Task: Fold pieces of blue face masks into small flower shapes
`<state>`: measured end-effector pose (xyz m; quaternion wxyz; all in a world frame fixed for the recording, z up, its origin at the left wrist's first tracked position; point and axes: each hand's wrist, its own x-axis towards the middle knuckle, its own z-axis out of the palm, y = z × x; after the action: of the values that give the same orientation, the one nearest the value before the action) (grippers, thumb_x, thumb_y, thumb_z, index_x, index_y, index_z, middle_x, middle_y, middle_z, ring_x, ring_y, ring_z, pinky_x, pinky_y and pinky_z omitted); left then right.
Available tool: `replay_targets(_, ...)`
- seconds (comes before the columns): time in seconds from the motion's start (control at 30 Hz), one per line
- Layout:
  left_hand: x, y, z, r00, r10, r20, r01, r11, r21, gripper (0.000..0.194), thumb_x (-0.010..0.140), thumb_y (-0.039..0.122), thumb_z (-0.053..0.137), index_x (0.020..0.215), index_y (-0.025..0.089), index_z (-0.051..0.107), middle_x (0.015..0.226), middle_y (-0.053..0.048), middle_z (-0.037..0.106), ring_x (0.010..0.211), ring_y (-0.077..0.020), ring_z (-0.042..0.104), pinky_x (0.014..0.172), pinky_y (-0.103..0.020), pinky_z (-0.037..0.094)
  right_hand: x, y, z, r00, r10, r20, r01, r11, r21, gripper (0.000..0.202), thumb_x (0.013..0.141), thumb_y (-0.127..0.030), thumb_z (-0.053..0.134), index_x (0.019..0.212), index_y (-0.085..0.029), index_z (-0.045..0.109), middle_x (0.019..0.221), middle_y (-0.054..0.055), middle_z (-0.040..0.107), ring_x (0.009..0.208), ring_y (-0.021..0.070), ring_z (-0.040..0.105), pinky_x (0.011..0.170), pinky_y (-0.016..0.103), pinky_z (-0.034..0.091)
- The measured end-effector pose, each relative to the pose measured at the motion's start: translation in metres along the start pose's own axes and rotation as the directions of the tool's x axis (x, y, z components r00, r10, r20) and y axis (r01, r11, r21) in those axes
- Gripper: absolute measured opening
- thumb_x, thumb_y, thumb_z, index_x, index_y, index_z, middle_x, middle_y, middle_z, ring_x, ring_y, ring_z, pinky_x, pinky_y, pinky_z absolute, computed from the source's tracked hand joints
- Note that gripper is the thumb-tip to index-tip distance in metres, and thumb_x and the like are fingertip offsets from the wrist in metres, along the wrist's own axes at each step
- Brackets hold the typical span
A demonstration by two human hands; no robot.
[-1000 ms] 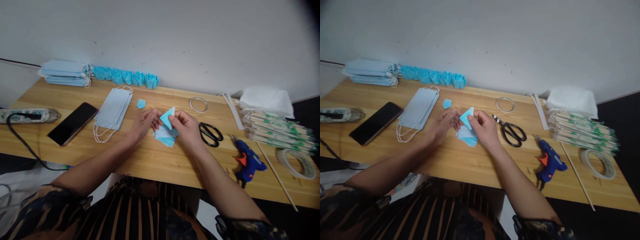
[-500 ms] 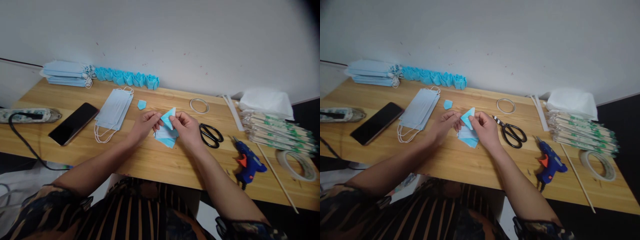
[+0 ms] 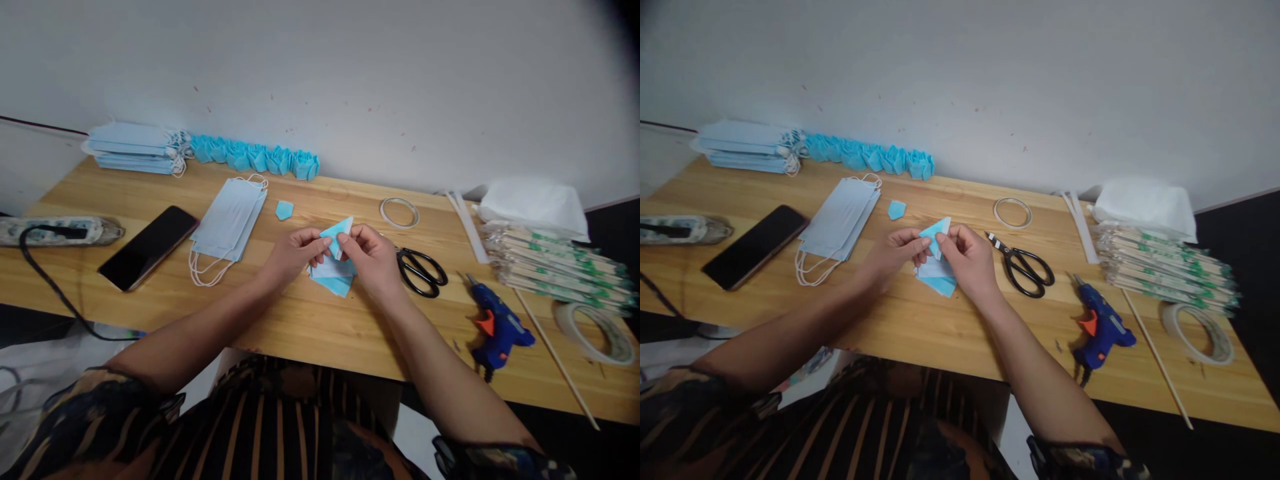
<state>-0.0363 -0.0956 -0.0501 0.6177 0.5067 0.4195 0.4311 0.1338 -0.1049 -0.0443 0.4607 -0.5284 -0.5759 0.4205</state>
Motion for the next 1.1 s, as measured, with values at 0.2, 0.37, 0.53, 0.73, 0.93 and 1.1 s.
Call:
replay_targets(0.2, 0.0002, -0.0004, -0.0008, 0.999, 0.014, -0.048, -0.014, 1.000, -0.003, 0.032, 0.077, 0.046, 0.075, 0.067, 0.017, 0.064, 0.061, 0.002, 0.061, 0.055, -0.0079, 0.052, 0.055, -0.021, 0.044, 0.0005, 0.0000, -0.0003, 0.999, 0.022, 0.032, -0.022, 0.999, 0.025, 0.036, 0.082, -0.051, 0.072, 0.068, -0.023, 0.054, 0.059, -0.004, 0.057, 0.057, 0.0120, 0.047, 0.057, 0.028, 0.038)
replay_targets(0.37, -0.0007, 0.0010, 0.0008, 0.997, 0.004, -0.075, -0.003, 1.000, 0.019, 0.031, 0.075, 0.045, 0.076, 0.067, 0.018, 0.063, 0.062, 0.001, 0.063, 0.055, -0.0082, 0.052, 0.055, -0.022, 0.044, 0.0006, -0.0014, -0.0003, 0.999, 0.028, 0.046, -0.029, 0.999, 0.031, 0.036, 0.082, -0.050, 0.072, 0.066, -0.023, 0.053, 0.059, -0.003, 0.056, 0.057, 0.0124, 0.047, 0.057, 0.028, 0.038)
replay_targets(0.53, -0.0009, 0.0002, 0.0013, 0.995, 0.013, -0.098, -0.010, 0.999, 0.039, 0.032, 0.076, 0.045, 0.076, 0.065, 0.017, 0.063, 0.060, 0.001, 0.062, 0.054, -0.0080, 0.051, 0.054, -0.022, 0.044, 0.0001, -0.0039, 0.0005, 0.998, 0.027, 0.048, -0.028, 0.999, 0.020, 0.037, 0.080, -0.049, 0.072, 0.064, -0.023, 0.052, 0.057, -0.003, 0.053, 0.057, 0.0120, 0.043, 0.055, 0.027, 0.036)
replay_targets(0.73, -0.0013, 0.0024, 0.0005, 0.997, 0.011, -0.070, -0.010, 1.000, 0.016, 0.024, 0.079, 0.037, 0.073, 0.069, 0.017, 0.065, 0.060, 0.002, 0.061, 0.053, -0.0074, 0.052, 0.053, -0.020, 0.043, 0.0004, -0.0026, -0.0007, 1.000, 0.024, 0.017, -0.023, 1.000, -0.006, 0.036, 0.080, -0.047, 0.071, 0.062, -0.023, 0.051, 0.056, -0.004, 0.050, 0.055, 0.0115, 0.042, 0.055, 0.027, 0.034)
replay_targets(0.93, 0.0001, 0.0039, 0.0002, 0.989, 0.018, -0.148, -0.024, 0.999, -0.042, 0.013, 0.078, 0.025, 0.071, 0.086, 0.016, 0.067, 0.067, 0.002, 0.066, 0.054, -0.0074, 0.055, 0.051, -0.019, 0.044, 0.0011, -0.0023, -0.0014, 0.999, 0.023, 0.023, -0.022, 1.000, -0.007, 0.038, 0.081, -0.048, 0.072, 0.062, -0.023, 0.051, 0.056, -0.004, 0.052, 0.055, 0.0118, 0.044, 0.055, 0.027, 0.034)
replay_targets(1.1, 0.0013, 0.0030, 0.0002, 0.989, 0.019, -0.145, -0.021, 1.000, -0.015, 0.008, 0.078, 0.022, 0.070, 0.083, 0.016, 0.066, 0.064, 0.003, 0.065, 0.052, -0.0068, 0.054, 0.050, -0.019, 0.042, 0.0008, -0.0019, -0.0006, 0.999, 0.022, 0.031, -0.021, 0.999, -0.025, 0.037, 0.081, -0.048, 0.072, 0.062, -0.023, 0.051, 0.055, -0.004, 0.051, 0.055, 0.0119, 0.043, 0.055, 0.027, 0.033)
